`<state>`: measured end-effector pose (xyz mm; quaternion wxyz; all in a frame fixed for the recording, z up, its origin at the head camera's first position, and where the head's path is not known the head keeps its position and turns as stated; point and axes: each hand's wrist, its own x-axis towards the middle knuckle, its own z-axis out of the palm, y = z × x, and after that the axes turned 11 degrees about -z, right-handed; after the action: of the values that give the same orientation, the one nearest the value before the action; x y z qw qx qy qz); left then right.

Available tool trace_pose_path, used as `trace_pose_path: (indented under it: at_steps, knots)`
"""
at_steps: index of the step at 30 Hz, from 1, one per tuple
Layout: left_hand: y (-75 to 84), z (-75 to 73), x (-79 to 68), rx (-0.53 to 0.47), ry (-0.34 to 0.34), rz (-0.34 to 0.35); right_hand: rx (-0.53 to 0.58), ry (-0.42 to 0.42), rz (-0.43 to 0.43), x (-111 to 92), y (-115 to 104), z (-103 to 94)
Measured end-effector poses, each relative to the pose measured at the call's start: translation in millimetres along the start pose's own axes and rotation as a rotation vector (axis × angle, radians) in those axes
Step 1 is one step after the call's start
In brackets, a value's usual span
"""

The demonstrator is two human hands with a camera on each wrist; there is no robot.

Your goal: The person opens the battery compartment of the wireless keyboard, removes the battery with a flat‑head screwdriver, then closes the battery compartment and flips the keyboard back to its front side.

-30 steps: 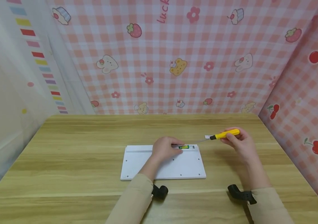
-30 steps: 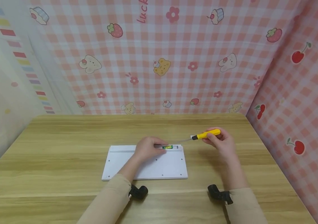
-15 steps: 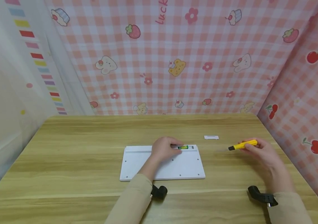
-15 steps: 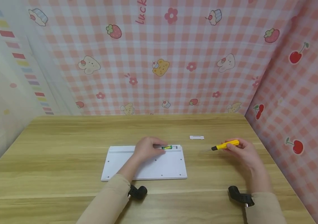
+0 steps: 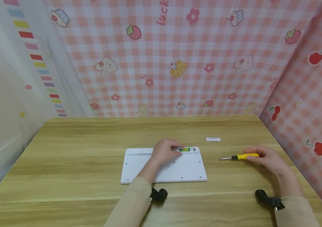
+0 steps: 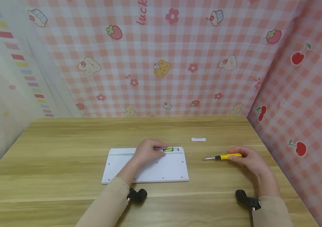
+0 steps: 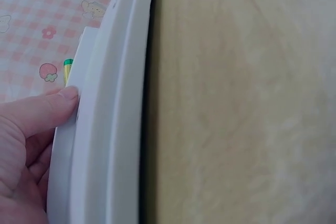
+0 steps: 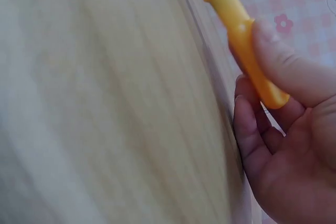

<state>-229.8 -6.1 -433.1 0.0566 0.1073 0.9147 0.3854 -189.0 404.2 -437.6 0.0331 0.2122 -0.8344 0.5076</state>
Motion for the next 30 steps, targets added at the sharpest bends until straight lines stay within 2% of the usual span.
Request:
trace_pose_path:
  at_steps: [4,10,22,25,27,30]
  knots:
    - [-1.3,-3.5,-1.3,-0.018,-0.016,0.005,-0.054,0.001,-0.018,0,1,3.0]
    - [-6.0,-11.3,-4.0,-0.020,-0.043,-0.018,-0.162,-0.018,0.024,0,-1,4.6]
    - [-27.6,-34.3,-12.9,-0.049,-0.035,-0.045,-0.165,-0.057,-0.015,1,1,4.5]
    - [-31.9,-39.7,-15.2,-0.049,-0.026,-0.028,-0.159,-0.063,-0.039,1,2,3.9]
    - [-34.1,-42.7,-16.4,-0.050,-0.021,-0.018,-0.144,-0.067,-0.037,2,0,3.7]
    - [-36.3,-46.2,-18.0,-0.062,-0.026,-0.010,-0.183,-0.082,0.000,5,-9,4.1]
